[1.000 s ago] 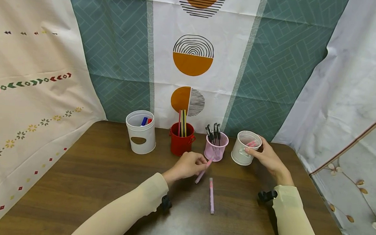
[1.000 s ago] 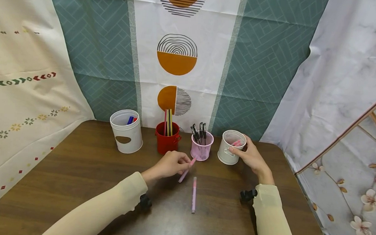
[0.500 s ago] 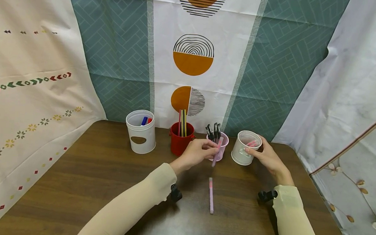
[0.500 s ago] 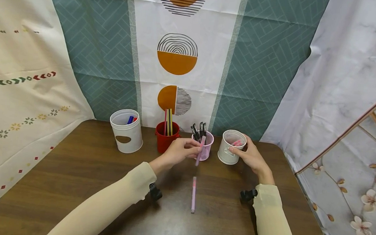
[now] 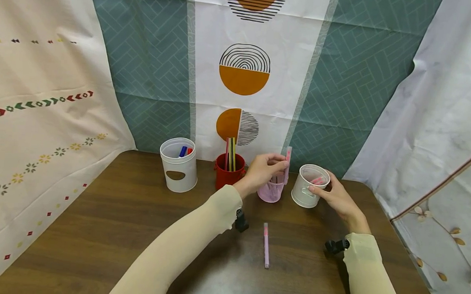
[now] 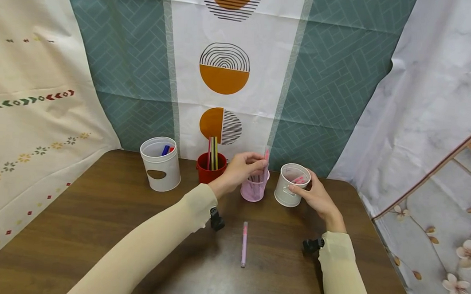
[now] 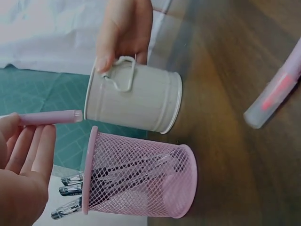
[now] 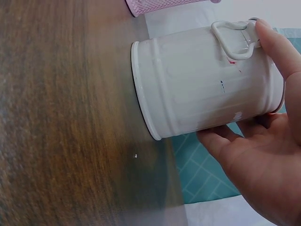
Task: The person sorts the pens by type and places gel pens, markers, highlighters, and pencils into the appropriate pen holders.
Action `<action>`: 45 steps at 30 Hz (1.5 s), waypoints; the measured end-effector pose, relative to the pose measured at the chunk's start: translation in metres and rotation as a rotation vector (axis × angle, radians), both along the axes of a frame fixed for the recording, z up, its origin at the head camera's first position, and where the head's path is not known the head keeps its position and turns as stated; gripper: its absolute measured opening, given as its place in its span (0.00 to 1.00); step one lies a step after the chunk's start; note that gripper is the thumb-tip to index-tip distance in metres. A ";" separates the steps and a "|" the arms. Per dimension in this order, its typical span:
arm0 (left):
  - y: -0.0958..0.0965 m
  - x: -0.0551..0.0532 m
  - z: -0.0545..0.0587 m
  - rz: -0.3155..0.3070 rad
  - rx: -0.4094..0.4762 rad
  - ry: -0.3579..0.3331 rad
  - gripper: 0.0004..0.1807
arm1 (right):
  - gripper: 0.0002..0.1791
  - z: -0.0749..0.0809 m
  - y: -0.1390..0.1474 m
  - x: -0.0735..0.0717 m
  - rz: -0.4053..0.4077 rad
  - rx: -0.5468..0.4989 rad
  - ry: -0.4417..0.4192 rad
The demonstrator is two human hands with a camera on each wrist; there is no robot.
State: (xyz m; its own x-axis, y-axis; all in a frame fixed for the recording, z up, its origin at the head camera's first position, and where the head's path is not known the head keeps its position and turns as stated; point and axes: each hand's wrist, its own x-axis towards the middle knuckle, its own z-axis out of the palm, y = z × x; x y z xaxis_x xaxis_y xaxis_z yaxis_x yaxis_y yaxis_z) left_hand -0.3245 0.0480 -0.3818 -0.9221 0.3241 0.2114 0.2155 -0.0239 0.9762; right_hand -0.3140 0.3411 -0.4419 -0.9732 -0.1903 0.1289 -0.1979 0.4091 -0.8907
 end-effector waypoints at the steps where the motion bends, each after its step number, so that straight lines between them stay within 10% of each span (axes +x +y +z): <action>1: 0.002 -0.002 0.001 0.003 -0.005 0.007 0.12 | 0.46 0.000 0.000 0.000 -0.002 -0.002 -0.004; 16: 0.035 -0.030 0.012 0.000 -0.052 0.087 0.12 | 0.46 0.001 -0.001 -0.001 0.009 0.008 0.006; 28: 0.060 -0.032 0.022 -0.018 -0.052 0.128 0.11 | 0.46 0.005 0.000 -0.001 0.016 -0.009 -0.005; 45: 0.055 -0.031 0.006 0.023 -0.245 0.158 0.11 | 0.46 0.003 0.000 0.000 0.018 -0.002 -0.017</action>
